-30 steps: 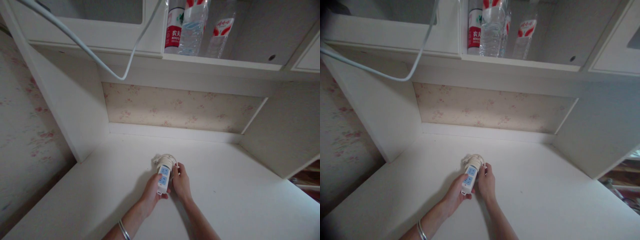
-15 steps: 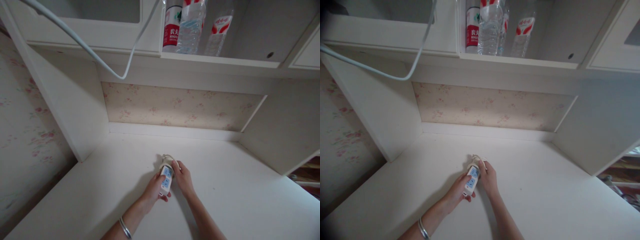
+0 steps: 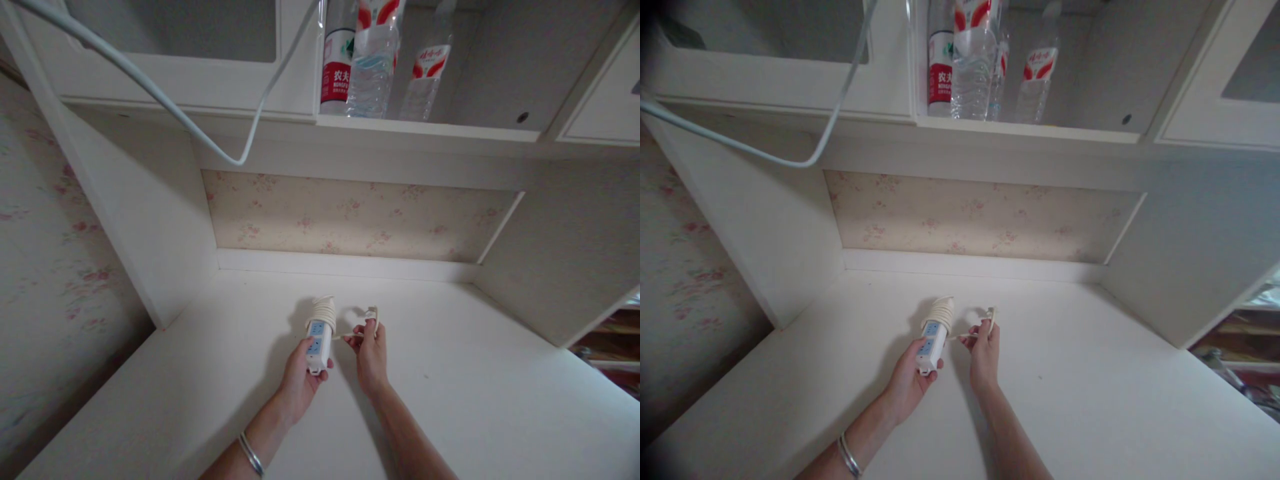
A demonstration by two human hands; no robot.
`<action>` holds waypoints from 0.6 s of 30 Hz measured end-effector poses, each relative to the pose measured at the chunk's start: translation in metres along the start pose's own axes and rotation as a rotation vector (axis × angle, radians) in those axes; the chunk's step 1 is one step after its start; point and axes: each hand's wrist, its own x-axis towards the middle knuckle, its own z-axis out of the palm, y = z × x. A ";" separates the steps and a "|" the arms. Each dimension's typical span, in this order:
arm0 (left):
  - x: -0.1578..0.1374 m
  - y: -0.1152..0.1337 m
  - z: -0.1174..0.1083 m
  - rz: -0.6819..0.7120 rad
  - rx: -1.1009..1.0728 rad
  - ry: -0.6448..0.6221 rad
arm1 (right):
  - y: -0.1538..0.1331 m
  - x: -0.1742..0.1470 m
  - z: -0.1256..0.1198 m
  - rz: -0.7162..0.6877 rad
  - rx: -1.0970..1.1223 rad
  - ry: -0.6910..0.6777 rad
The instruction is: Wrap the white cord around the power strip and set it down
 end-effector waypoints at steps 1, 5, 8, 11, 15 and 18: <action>0.001 0.003 -0.002 0.002 -0.020 -0.010 | 0.001 0.001 0.001 0.010 0.047 -0.011; 0.001 0.013 -0.008 -0.025 -0.010 -0.074 | -0.002 0.006 0.000 0.059 0.188 -0.070; -0.001 0.017 -0.011 -0.094 0.097 -0.122 | -0.006 0.013 -0.005 0.085 0.274 -0.071; -0.002 0.018 -0.013 -0.162 0.216 -0.117 | -0.009 0.023 -0.013 0.073 0.334 -0.027; 0.000 0.014 -0.014 -0.160 0.231 -0.109 | -0.013 0.034 -0.023 0.024 0.420 0.025; 0.003 0.012 -0.014 -0.114 0.189 -0.025 | -0.018 0.038 -0.028 -0.015 0.467 0.048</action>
